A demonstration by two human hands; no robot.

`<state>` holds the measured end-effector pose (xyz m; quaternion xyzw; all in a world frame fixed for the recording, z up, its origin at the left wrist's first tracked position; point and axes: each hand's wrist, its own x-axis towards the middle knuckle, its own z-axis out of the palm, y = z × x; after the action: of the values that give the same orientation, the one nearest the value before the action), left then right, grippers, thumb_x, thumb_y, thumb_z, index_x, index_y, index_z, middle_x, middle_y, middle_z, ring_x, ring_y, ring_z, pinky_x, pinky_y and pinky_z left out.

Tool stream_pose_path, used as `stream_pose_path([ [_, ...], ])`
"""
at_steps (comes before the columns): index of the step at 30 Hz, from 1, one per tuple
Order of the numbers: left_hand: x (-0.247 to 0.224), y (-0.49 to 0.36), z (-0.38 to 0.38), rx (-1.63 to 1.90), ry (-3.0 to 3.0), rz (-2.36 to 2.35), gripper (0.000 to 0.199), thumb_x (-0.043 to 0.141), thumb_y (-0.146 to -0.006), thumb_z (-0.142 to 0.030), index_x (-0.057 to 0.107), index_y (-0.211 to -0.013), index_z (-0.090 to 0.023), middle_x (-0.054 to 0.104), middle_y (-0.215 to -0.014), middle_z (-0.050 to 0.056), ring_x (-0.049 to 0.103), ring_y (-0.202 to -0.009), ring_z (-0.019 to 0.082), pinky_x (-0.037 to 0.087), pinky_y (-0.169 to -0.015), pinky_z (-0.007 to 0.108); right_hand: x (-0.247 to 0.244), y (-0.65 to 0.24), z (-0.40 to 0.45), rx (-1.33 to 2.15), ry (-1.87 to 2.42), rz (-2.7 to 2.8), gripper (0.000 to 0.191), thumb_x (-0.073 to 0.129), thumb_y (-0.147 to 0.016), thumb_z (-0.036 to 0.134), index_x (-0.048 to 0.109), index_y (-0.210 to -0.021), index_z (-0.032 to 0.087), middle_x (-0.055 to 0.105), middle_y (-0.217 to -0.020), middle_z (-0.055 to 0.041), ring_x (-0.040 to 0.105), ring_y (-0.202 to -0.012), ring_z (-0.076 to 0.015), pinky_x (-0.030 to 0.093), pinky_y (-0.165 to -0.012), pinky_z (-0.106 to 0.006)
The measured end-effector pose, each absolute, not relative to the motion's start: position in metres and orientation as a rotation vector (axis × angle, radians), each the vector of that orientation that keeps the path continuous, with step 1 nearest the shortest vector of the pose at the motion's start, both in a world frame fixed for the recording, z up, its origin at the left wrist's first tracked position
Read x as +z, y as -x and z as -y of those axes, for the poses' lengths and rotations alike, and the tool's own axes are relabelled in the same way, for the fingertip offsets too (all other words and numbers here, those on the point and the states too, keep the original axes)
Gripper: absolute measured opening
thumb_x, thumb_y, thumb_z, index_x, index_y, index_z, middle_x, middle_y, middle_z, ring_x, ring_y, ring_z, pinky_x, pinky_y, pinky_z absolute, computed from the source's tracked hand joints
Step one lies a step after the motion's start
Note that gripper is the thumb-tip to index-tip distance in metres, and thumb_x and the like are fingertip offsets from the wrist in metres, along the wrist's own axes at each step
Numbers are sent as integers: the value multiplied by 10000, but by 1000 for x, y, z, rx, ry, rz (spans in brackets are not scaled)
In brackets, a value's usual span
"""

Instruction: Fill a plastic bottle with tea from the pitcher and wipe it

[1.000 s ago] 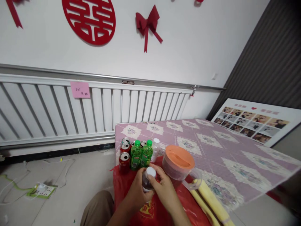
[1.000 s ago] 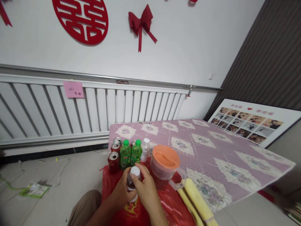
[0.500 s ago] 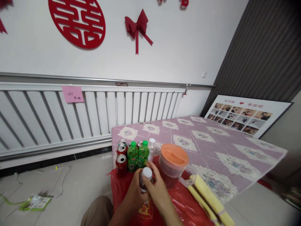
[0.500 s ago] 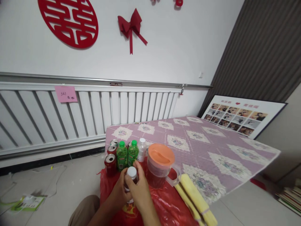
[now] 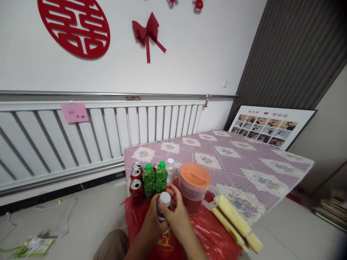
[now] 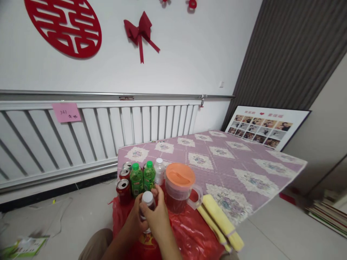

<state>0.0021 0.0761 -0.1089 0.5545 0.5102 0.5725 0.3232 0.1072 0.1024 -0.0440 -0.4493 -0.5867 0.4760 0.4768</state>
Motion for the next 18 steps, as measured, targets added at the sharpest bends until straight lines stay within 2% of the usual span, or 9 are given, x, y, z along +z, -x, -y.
stream_pose_path([
  [1, -109, -3, -76, 1511, -1448, -1350, 703, 647, -667, -133, 373, -1314, -155, 573, -1275, 139, 599, -1148, 257, 482, -1002, 404, -44, -108, -102, 1184, 1068, 1446, 610, 668, -662, 313, 533, -1247, 205, 624, -1293, -112, 597, -1192, -255, 458, -1025, -384],
  [3, -109, -3, -75, 1524, -1447, -1359, 690, 638, -682, -144, 368, -1316, -165, 576, -1266, 136, 606, -1136, 254, 489, -994, 408, -42, -110, -101, 1173, 1034, 1506, 520, 630, -708, 328, 596, -1213, 205, 623, -1306, -107, 572, -1228, -253, 424, -1063, -386],
  [5, -109, -4, -74, 1526, -1444, -1349, 681, 631, -690, -154, 358, -1314, -166, 578, -1249, 139, 615, -1118, 254, 499, -978, 416, -38, -110, -100, 1111, 1037, 1558, 420, 610, -723, 316, 654, -1125, 204, 657, -1237, -98, 602, -1172, -252, 440, -1042, -383],
  [9, -108, -4, -73, 1527, -1396, -1301, 685, 651, -685, -185, 364, -1307, -172, 582, -1244, 137, 622, -1114, 266, 522, -951, 422, -33, -106, -96, 1036, 1081, 1534, 335, 617, -701, 267, 670, -1027, 207, 684, -1117, -82, 636, -1058, -253, 482, -970, -379],
  [15, -107, -3, -73, 1486, -1374, -1306, 688, 680, -656, -238, 392, -1278, -174, 603, -1222, 135, 631, -1106, 286, 551, -918, 419, -35, -97, -89, 1007, 1187, 1455, 325, 622, -700, 253, 616, -1020, 198, 685, -1053, -99, 648, -999, -275, 507, -918, -422],
  [18, -109, -1, -73, 1483, -1409, -1347, 680, 666, -649, -211, 408, -1276, -180, 609, -1226, 130, 621, -1127, 288, 545, -934, 423, -39, -99, -87, 1035, 1187, 1447, 379, 638, -681, 236, 624, -1057, 187, 691, -1091, -104, 656, -1024, -275, 513, -928, -413],
])
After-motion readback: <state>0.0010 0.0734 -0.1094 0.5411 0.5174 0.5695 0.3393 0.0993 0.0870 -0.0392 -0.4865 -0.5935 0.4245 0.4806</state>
